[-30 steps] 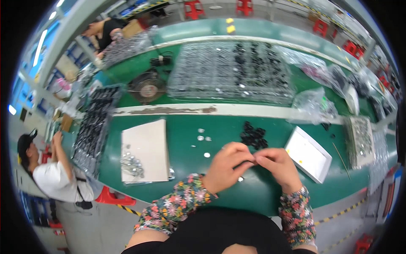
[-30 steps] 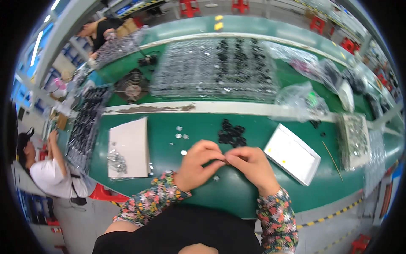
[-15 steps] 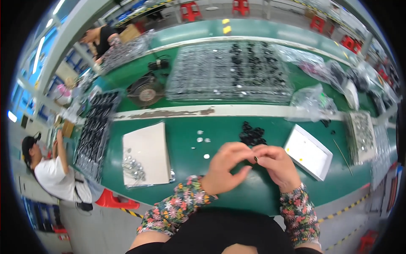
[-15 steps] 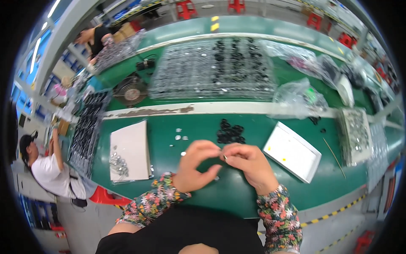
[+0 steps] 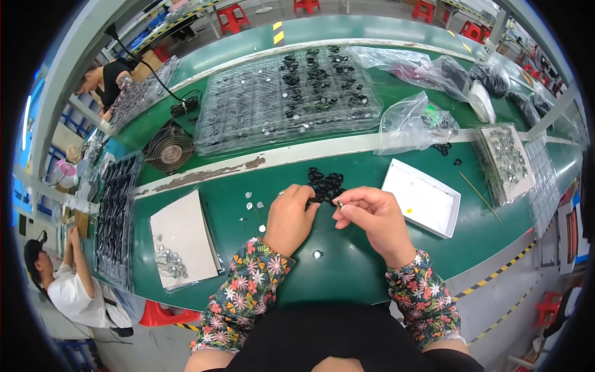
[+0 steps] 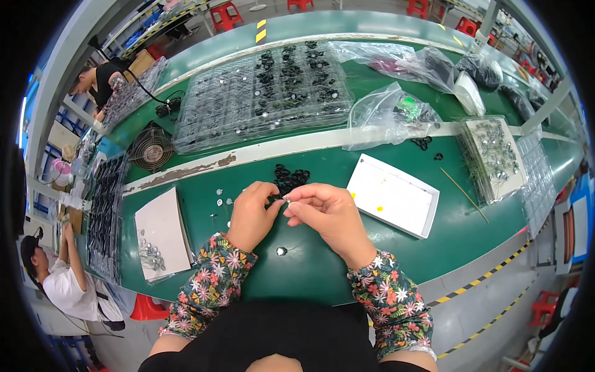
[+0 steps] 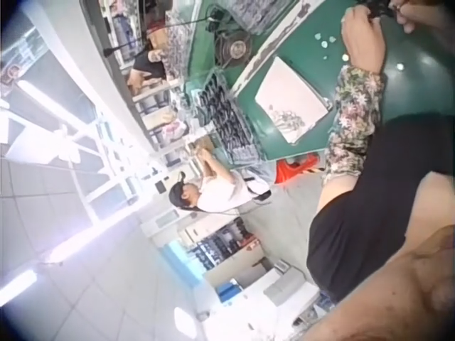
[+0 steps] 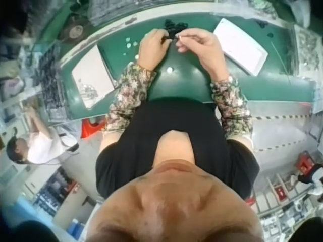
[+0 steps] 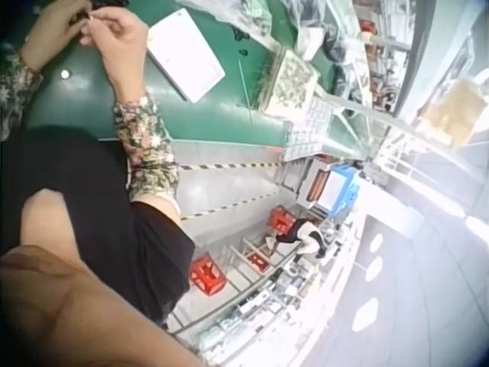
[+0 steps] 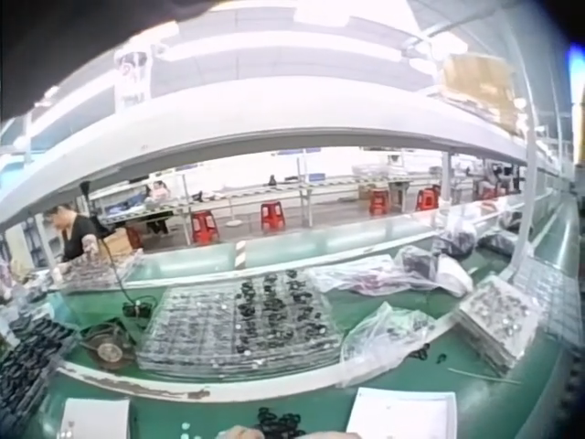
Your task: The person assembles small electronic components by picking up circular metal pieces and inserting them into black rubber rings by hand, placing the assembled parts on the table.
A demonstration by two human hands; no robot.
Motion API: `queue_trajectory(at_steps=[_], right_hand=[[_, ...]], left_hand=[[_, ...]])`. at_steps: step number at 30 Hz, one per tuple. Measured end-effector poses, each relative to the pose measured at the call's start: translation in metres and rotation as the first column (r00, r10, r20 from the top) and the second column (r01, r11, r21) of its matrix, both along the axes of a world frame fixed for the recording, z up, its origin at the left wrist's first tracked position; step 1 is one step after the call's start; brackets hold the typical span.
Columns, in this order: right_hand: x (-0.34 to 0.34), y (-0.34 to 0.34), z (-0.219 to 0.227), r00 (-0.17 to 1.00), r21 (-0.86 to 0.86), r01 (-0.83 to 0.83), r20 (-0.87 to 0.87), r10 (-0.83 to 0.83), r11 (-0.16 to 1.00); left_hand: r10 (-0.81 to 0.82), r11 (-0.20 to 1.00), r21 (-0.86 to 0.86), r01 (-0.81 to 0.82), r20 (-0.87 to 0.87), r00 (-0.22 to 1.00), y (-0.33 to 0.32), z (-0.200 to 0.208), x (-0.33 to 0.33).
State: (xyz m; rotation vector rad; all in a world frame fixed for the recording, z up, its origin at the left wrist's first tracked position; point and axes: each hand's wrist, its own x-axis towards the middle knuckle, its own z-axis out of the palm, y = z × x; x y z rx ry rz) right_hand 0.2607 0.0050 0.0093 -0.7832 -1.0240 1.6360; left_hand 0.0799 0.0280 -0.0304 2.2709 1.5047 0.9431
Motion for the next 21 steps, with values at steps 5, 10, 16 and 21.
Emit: queue_trajectory(at_steps=[5,10,16,21], right_hand=[[-0.004,-0.002,0.001,0.988,0.042,-0.006,0.151,0.000,0.999],[-0.010,-0.006,-0.002,0.942,0.144,-0.002,0.332,-0.047,0.990],[-0.020,-0.011,-0.002,0.883,0.289,-0.053,0.461,-0.091,0.956],[-0.028,-0.011,-0.003,0.842,0.370,-0.045,0.514,-0.165,0.928]], left_hand=[[-0.002,0.996,-0.089,0.012,0.112,0.994,-0.010,0.010,-0.002],[0.043,0.931,-0.295,0.214,0.672,0.739,-0.030,0.017,-0.010],[0.298,0.685,-0.470,0.556,0.878,0.373,-0.039,0.016,-0.028],[0.520,0.526,-0.493,0.693,0.831,0.196,-0.037,0.019,-0.035]])
